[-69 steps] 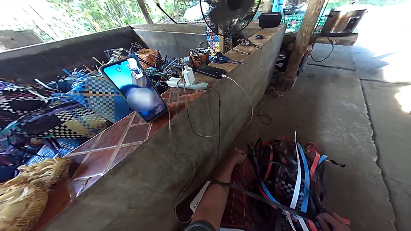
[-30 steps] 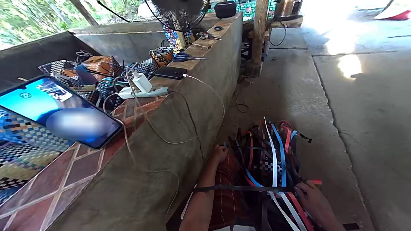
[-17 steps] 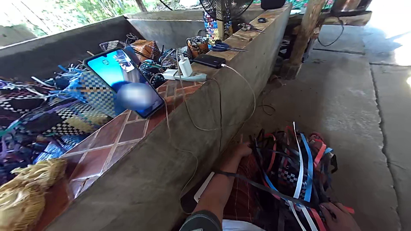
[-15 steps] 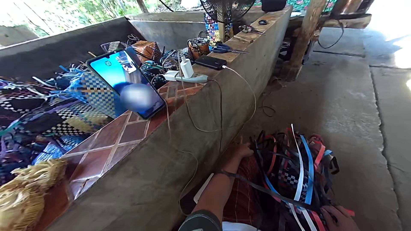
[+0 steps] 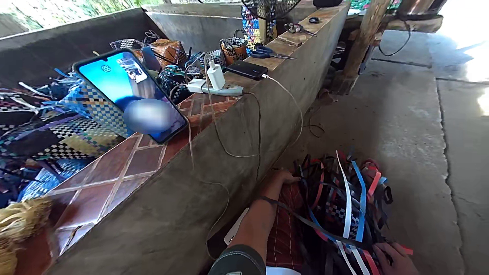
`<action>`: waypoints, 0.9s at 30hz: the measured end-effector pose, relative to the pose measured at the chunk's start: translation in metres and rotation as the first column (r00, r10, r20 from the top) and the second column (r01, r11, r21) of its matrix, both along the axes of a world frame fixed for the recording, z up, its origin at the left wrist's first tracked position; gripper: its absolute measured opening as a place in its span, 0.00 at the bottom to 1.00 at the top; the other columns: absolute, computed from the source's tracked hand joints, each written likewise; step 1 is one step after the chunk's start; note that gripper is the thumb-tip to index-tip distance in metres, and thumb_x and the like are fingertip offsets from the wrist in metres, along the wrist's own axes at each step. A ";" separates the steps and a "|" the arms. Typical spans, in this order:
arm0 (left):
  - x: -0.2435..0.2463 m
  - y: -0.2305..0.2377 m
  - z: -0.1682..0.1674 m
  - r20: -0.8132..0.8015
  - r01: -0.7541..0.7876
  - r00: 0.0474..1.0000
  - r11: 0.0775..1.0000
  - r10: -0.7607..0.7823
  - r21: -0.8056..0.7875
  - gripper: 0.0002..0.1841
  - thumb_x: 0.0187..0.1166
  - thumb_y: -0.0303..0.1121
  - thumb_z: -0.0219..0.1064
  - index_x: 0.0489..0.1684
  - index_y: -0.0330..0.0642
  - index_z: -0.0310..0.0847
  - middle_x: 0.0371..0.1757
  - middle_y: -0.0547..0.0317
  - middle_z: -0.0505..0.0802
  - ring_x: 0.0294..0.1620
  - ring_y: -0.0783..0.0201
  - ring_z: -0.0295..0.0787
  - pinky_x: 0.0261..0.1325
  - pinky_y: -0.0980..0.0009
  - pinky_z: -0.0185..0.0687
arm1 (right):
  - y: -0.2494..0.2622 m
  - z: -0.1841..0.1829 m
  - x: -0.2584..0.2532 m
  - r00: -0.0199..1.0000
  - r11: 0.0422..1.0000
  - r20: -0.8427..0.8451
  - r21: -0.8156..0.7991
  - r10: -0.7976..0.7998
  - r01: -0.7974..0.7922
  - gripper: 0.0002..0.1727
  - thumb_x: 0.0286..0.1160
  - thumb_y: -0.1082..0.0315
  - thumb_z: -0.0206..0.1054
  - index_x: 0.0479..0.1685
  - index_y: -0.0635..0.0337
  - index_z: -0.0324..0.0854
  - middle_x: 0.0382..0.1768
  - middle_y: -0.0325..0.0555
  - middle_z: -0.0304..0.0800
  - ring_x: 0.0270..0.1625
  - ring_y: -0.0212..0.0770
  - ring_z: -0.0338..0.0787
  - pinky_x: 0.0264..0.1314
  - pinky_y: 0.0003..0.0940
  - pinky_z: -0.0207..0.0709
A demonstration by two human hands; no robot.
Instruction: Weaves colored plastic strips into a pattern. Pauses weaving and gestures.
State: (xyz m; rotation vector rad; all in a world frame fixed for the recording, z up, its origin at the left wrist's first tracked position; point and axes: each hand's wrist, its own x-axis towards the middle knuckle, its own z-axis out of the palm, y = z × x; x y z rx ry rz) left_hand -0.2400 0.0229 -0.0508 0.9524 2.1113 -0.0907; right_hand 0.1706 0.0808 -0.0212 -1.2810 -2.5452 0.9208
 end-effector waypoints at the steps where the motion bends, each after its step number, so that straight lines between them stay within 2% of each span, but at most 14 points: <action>1: -0.001 0.001 -0.003 0.003 -0.003 1.000 1.000 0.003 -0.002 0.44 0.80 0.76 0.46 0.85 0.56 0.74 0.92 0.51 0.69 0.95 0.44 0.53 0.86 0.30 0.55 | 0.000 -0.001 0.001 1.000 1.000 -0.005 -0.002 -0.002 0.002 0.16 0.83 0.67 0.62 0.50 0.72 0.90 0.58 0.74 0.86 0.65 0.69 0.85 0.71 0.62 0.75; 3: -0.003 0.003 -0.003 0.005 -0.007 1.000 0.999 0.007 -0.031 0.46 0.79 0.77 0.46 0.83 0.51 0.77 0.89 0.47 0.72 0.93 0.43 0.59 0.86 0.31 0.57 | -0.002 -0.007 0.005 0.999 1.000 -0.036 0.000 -0.019 0.019 0.15 0.83 0.67 0.63 0.49 0.72 0.90 0.57 0.74 0.86 0.64 0.69 0.85 0.70 0.63 0.75; 5: 0.003 0.004 0.008 -0.004 0.003 1.000 0.996 -0.003 -0.091 0.45 0.81 0.74 0.48 0.74 0.40 0.82 0.80 0.39 0.81 0.84 0.41 0.73 0.80 0.31 0.66 | -0.003 -0.014 0.009 0.996 0.999 -0.081 0.021 -0.031 0.033 0.14 0.81 0.69 0.64 0.47 0.72 0.90 0.55 0.73 0.86 0.62 0.70 0.85 0.68 0.64 0.75; 6: 0.005 0.003 0.015 -0.007 0.002 1.000 0.993 -0.002 -0.117 0.44 0.83 0.71 0.50 0.70 0.35 0.83 0.76 0.37 0.84 0.81 0.41 0.77 0.78 0.32 0.68 | -0.003 -0.018 0.010 0.993 0.998 -0.113 0.037 -0.038 0.043 0.13 0.80 0.70 0.64 0.45 0.72 0.91 0.54 0.73 0.86 0.61 0.71 0.86 0.67 0.65 0.76; 8: 0.005 0.000 0.017 -0.019 0.006 1.000 0.994 -0.008 -0.109 0.42 0.84 0.68 0.52 0.69 0.33 0.84 0.74 0.36 0.85 0.79 0.41 0.79 0.78 0.34 0.69 | -0.005 -0.026 0.007 0.986 0.994 -0.153 0.069 -0.073 0.085 0.10 0.78 0.71 0.67 0.43 0.69 0.92 0.54 0.71 0.87 0.59 0.70 0.87 0.64 0.67 0.79; 11: 0.004 -0.011 0.005 -0.034 0.036 0.999 0.999 -0.036 -0.009 0.38 0.88 0.65 0.49 0.71 0.37 0.83 0.74 0.37 0.85 0.79 0.41 0.79 0.79 0.34 0.69 | -0.013 -0.011 0.005 0.989 0.991 -0.068 -0.032 -0.135 0.133 0.11 0.81 0.68 0.66 0.49 0.66 0.91 0.60 0.67 0.87 0.64 0.66 0.87 0.69 0.64 0.78; 15: 0.007 -0.019 0.007 -0.055 0.009 0.999 0.994 -0.003 0.107 0.29 0.94 0.54 0.46 0.75 0.44 0.82 0.77 0.42 0.85 0.82 0.43 0.77 0.81 0.34 0.67 | -0.013 0.006 -0.001 0.990 0.977 0.038 -0.160 -0.139 0.143 0.16 0.87 0.62 0.62 0.58 0.63 0.89 0.68 0.63 0.83 0.72 0.61 0.82 0.76 0.56 0.74; 20: 0.017 -0.018 0.018 -0.094 0.083 0.993 0.994 -0.076 0.069 0.24 0.94 0.42 0.44 0.77 0.43 0.79 0.78 0.42 0.84 0.82 0.42 0.76 0.80 0.35 0.68 | -0.013 0.006 -0.005 0.990 0.977 0.067 -0.165 -0.127 0.136 0.16 0.87 0.62 0.61 0.58 0.63 0.89 0.67 0.61 0.83 0.71 0.59 0.82 0.76 0.53 0.75; 23: 0.028 -0.013 0.020 -0.183 0.169 0.969 0.986 -0.165 0.008 0.22 0.89 0.38 0.49 0.76 0.49 0.81 0.77 0.47 0.86 0.80 0.44 0.79 0.77 0.34 0.71 | -0.014 0.006 -0.005 0.988 0.975 0.066 -0.165 -0.138 0.147 0.16 0.87 0.63 0.61 0.57 0.63 0.89 0.66 0.62 0.83 0.71 0.59 0.82 0.76 0.52 0.74; 25: 0.036 -0.010 0.021 -0.256 0.191 0.948 0.981 -0.188 -0.014 0.22 0.89 0.38 0.50 0.76 0.51 0.81 0.75 0.47 0.87 0.78 0.44 0.81 0.76 0.37 0.73 | -0.015 0.005 -0.006 0.987 0.976 0.047 -0.148 -0.152 0.157 0.15 0.86 0.63 0.62 0.56 0.64 0.90 0.65 0.62 0.84 0.70 0.60 0.83 0.75 0.52 0.75; 27: 0.039 -0.012 0.025 -0.263 0.134 0.958 0.989 -0.115 0.057 0.23 0.95 0.42 0.46 0.76 0.46 0.80 0.74 0.43 0.87 0.78 0.43 0.81 0.77 0.39 0.73 | -0.015 0.003 -0.007 0.987 0.978 0.049 -0.135 -0.153 0.158 0.15 0.86 0.64 0.63 0.55 0.65 0.90 0.64 0.63 0.84 0.70 0.61 0.82 0.75 0.53 0.74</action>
